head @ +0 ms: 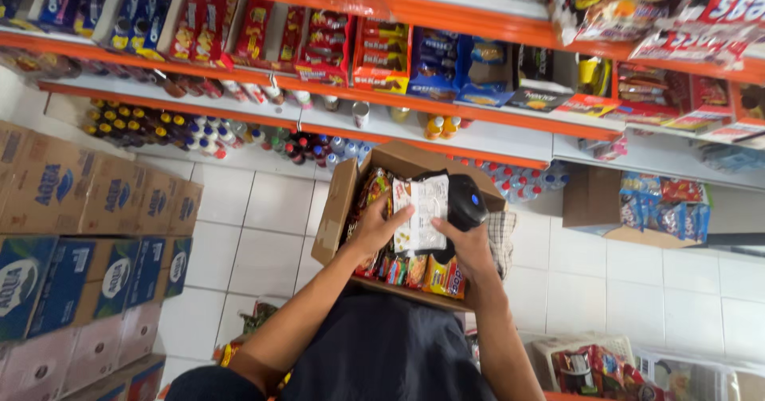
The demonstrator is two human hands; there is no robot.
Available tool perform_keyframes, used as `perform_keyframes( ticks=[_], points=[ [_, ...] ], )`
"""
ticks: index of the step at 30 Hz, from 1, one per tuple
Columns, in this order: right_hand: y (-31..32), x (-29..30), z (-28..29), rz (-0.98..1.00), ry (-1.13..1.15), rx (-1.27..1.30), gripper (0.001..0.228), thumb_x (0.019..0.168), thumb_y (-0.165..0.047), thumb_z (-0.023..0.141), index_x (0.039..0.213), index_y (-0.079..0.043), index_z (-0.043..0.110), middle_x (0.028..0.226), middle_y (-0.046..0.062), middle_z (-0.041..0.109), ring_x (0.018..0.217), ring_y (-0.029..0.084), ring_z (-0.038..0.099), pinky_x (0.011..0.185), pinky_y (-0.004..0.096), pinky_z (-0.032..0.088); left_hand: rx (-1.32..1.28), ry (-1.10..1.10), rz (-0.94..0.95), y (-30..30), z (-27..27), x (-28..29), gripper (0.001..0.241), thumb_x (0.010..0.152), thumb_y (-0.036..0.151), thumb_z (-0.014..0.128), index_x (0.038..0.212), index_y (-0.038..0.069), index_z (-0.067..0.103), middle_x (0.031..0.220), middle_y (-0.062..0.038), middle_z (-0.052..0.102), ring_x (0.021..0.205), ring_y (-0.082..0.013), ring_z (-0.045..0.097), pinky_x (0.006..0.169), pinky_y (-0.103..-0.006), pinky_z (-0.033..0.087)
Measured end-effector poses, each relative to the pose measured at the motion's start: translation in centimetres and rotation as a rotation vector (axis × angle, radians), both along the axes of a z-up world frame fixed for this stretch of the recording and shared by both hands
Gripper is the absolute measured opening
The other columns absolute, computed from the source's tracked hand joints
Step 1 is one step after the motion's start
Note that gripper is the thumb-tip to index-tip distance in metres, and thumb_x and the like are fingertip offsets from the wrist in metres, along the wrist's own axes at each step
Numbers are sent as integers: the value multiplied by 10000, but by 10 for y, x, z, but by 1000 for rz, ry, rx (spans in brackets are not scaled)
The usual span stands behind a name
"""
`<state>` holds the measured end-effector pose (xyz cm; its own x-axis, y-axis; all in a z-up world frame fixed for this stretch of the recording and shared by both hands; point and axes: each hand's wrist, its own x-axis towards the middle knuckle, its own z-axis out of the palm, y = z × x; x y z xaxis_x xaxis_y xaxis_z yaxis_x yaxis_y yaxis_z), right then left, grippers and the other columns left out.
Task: The person takes packets of instant noodles from a cardboard box, scans their barcodes with a handheld scanner, and places them onto store shelves by hand.
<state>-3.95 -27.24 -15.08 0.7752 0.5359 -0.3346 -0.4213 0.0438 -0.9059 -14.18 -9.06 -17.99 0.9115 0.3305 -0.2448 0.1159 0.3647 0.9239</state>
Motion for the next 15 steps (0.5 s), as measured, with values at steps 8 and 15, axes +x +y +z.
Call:
perform_keyframes(
  ticks=[8,15],
  points=[
    [-10,-9,-35,-253,89,190,552,852,38,746,1363,-45,556,1208,60,617,1138,208,612,993,378,533,-144,-102,73,-1,-5,1,470,970,196,758,1341,-28,577,1256,-122,699,1119,-169,681,963,-329,569],
    [-4,-9,-26,-322,52,131,582,813,71,776,1348,-35,573,1149,57,615,1096,210,627,959,367,546,-287,23,103,-4,-16,-4,702,892,184,766,1455,-2,390,1258,-127,670,1098,-199,687,899,-346,601]
  ],
)
